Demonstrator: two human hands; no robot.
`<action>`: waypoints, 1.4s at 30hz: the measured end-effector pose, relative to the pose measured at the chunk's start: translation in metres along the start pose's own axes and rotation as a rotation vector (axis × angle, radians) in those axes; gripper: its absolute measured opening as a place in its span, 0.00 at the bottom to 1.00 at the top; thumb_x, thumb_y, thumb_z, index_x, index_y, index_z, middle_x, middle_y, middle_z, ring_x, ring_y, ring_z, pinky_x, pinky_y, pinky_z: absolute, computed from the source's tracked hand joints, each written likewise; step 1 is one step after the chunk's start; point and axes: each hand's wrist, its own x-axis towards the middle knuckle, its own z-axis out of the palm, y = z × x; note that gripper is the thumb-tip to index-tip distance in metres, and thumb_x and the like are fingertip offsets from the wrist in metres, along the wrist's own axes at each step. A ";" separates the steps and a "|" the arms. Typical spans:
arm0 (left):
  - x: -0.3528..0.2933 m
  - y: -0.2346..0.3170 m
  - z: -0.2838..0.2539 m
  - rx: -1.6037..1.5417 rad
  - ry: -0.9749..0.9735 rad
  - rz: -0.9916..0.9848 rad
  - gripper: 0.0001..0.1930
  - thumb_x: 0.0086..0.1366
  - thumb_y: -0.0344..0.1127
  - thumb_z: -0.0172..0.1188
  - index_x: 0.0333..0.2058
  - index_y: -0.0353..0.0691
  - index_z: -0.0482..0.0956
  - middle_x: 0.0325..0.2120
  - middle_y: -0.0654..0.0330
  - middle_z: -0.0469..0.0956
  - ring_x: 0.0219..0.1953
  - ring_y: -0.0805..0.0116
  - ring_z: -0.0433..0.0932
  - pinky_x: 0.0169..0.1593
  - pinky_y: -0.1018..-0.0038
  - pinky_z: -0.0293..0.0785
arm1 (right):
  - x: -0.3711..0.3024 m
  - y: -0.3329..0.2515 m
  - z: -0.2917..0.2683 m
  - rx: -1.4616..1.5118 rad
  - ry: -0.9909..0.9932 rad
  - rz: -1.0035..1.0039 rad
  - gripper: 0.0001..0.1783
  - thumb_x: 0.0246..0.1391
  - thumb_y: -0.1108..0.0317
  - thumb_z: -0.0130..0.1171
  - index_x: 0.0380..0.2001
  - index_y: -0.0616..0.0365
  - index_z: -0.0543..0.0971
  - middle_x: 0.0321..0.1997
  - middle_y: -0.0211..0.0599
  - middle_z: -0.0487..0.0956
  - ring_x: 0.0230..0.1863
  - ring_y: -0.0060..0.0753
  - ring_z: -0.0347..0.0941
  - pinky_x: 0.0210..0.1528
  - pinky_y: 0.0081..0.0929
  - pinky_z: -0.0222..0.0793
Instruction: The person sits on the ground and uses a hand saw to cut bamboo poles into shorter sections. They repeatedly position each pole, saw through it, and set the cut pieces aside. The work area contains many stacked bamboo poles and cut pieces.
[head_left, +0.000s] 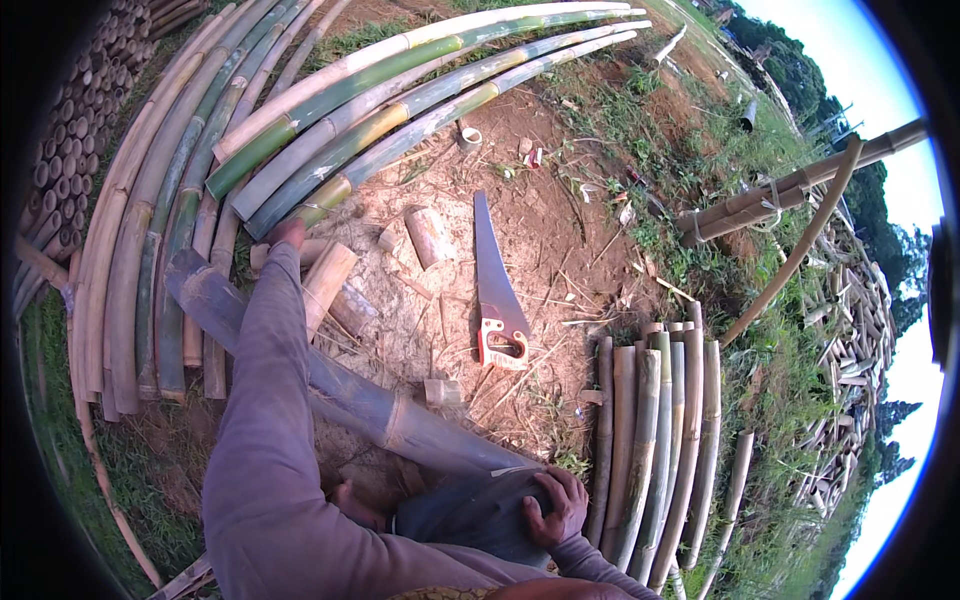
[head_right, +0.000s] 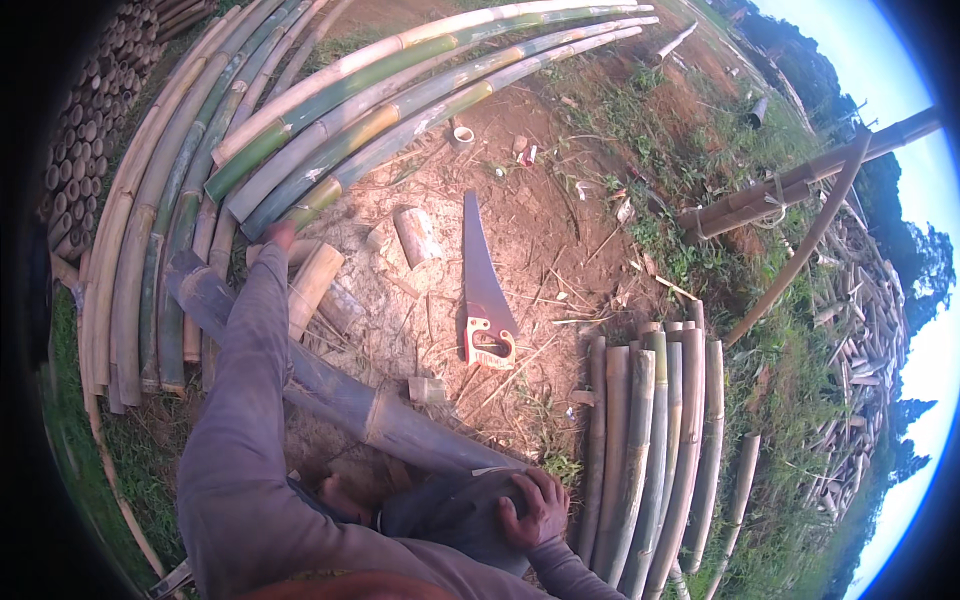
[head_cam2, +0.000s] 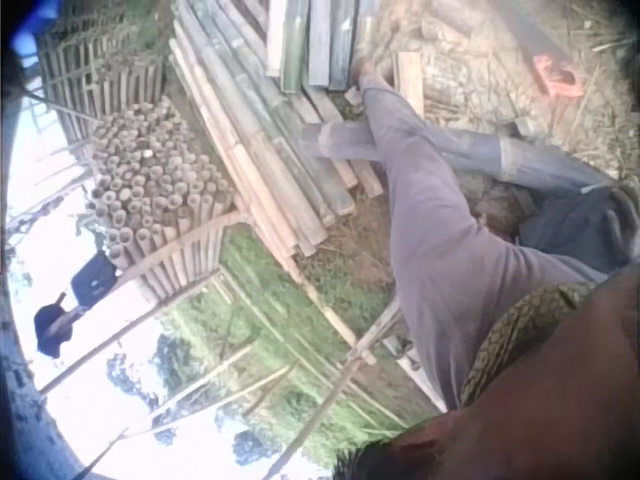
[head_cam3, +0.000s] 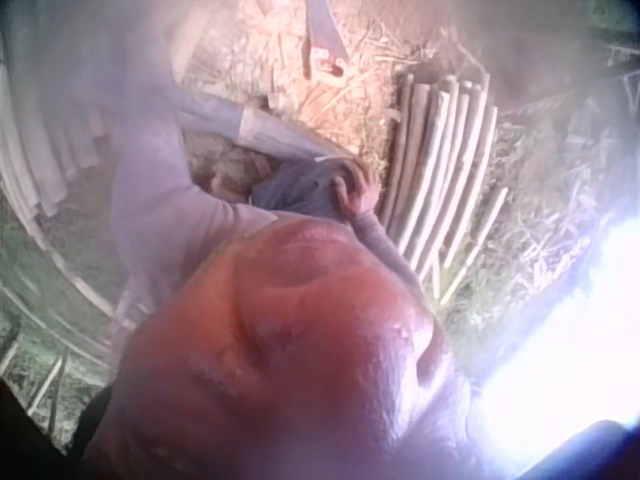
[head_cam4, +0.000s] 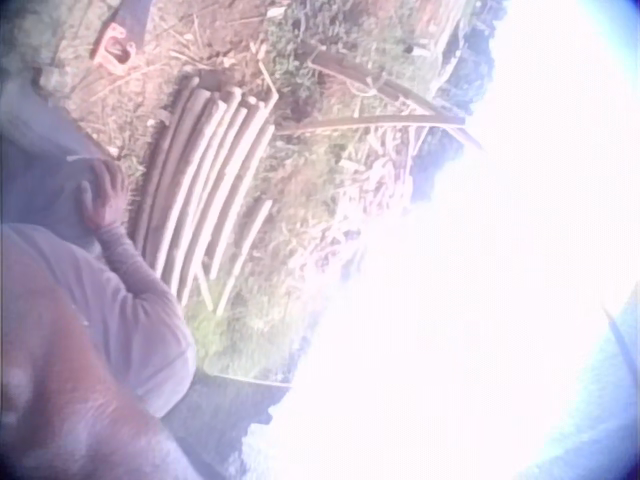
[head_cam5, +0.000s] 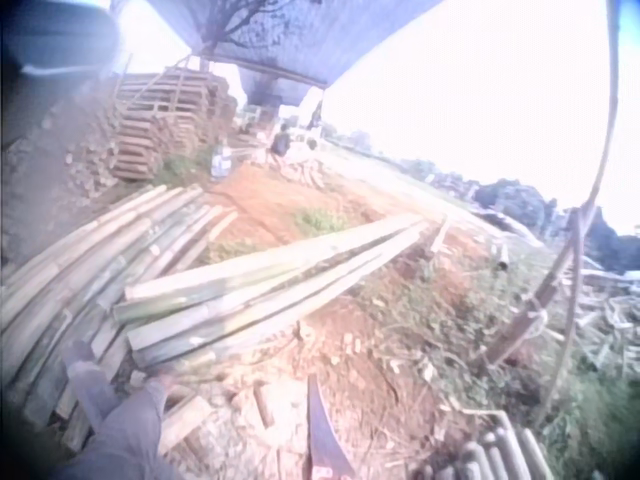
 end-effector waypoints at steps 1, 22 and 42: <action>0.022 -0.022 -0.002 -0.051 0.068 -0.031 0.30 0.70 0.55 0.53 0.54 0.33 0.86 0.59 0.44 0.82 0.65 0.44 0.78 0.68 0.56 0.73 | 0.009 0.005 0.002 0.019 0.001 -0.032 0.27 0.52 0.51 0.71 0.55 0.46 0.83 0.61 0.39 0.78 0.63 0.52 0.73 0.66 0.53 0.65; -0.373 0.084 -0.093 -1.045 0.641 0.503 0.12 0.63 0.31 0.75 0.32 0.32 0.80 0.51 0.52 0.74 0.44 0.65 0.81 0.47 0.70 0.83 | -0.010 0.012 0.015 0.055 0.041 -0.077 0.24 0.60 0.56 0.67 0.57 0.52 0.82 0.61 0.45 0.79 0.62 0.56 0.74 0.66 0.53 0.66; -0.719 -0.388 -0.309 -1.222 1.160 -0.009 0.12 0.78 0.38 0.62 0.45 0.32 0.76 0.48 0.51 0.79 0.53 0.60 0.80 0.59 0.62 0.82 | 0.194 -0.169 0.076 1.411 -0.259 0.302 0.39 0.64 0.44 0.68 0.65 0.66 0.76 0.57 0.49 0.82 0.52 0.39 0.82 0.50 0.38 0.78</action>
